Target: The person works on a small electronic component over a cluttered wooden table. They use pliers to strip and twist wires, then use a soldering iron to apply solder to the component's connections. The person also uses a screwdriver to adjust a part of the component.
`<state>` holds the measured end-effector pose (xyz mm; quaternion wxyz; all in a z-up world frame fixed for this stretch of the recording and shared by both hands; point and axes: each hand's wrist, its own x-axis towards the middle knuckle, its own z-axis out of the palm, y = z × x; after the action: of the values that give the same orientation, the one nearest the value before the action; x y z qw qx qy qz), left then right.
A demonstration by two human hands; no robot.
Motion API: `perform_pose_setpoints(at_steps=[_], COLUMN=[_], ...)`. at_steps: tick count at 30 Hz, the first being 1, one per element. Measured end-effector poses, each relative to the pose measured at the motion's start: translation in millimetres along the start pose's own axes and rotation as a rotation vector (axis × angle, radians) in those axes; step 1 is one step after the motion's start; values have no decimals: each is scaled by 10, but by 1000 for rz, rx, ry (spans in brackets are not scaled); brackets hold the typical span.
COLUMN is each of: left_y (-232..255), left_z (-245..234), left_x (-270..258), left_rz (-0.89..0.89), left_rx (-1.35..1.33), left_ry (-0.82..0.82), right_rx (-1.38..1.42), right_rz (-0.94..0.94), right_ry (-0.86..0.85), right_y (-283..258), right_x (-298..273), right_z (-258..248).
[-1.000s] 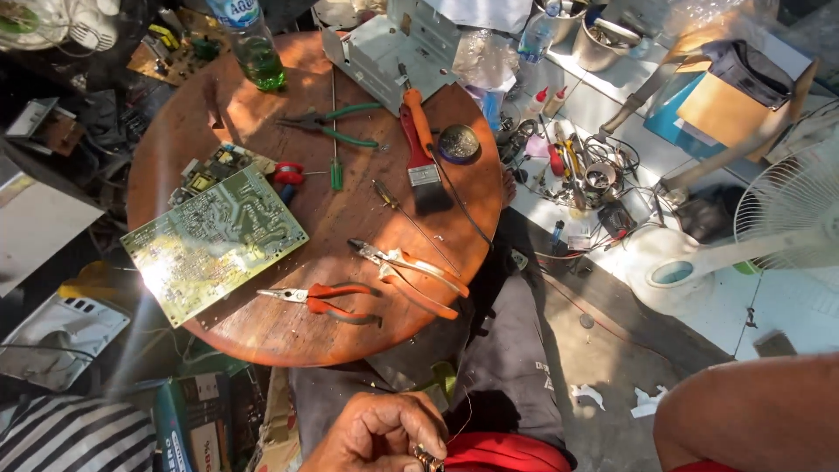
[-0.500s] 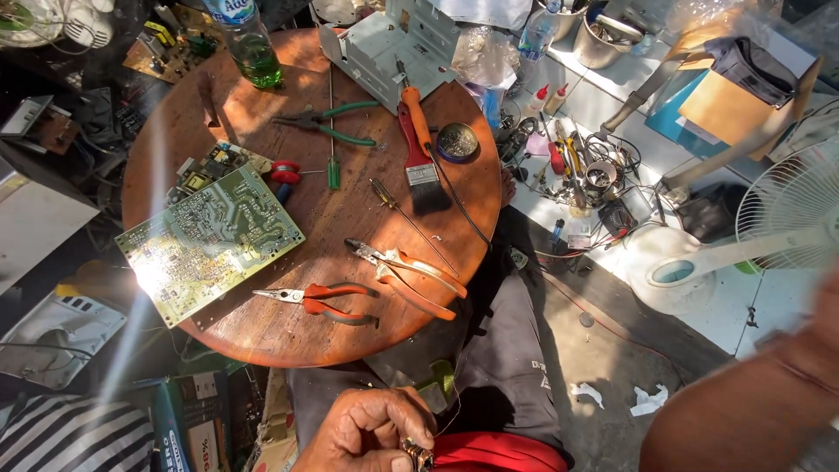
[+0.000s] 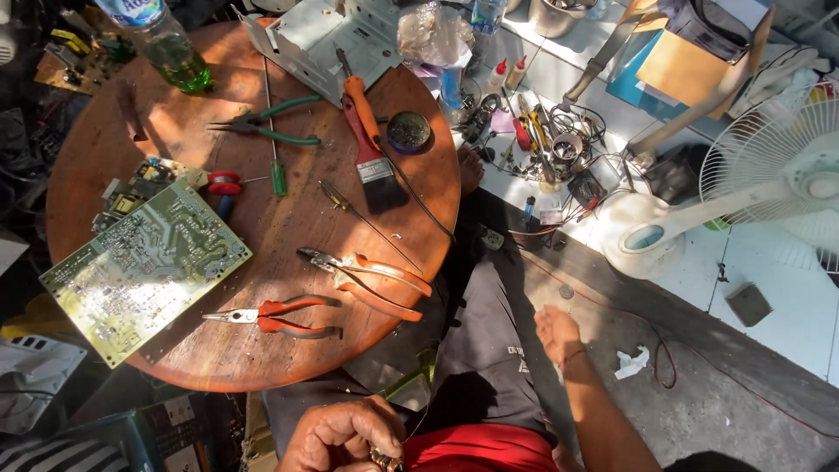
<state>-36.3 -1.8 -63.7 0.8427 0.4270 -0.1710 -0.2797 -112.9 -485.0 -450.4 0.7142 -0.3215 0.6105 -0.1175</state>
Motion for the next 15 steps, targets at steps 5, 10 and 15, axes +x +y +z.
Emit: perform_pose_setpoints(at_steps=[5, 10, 15], left_y=[-57, -132, -22], left_z=[-48, -181, -88], left_x=[-32, -26, -9], left_rz=[-102, -62, -189], left_rx=[28, 88, 71], left_ry=[41, -61, 4], right_rx=[-303, -490, -668], right_rz=[-1, -80, -10], right_ry=[36, 57, 155], right_y=[384, -61, -229], right_x=[183, -369, 206], right_z=[-179, 247, -344])
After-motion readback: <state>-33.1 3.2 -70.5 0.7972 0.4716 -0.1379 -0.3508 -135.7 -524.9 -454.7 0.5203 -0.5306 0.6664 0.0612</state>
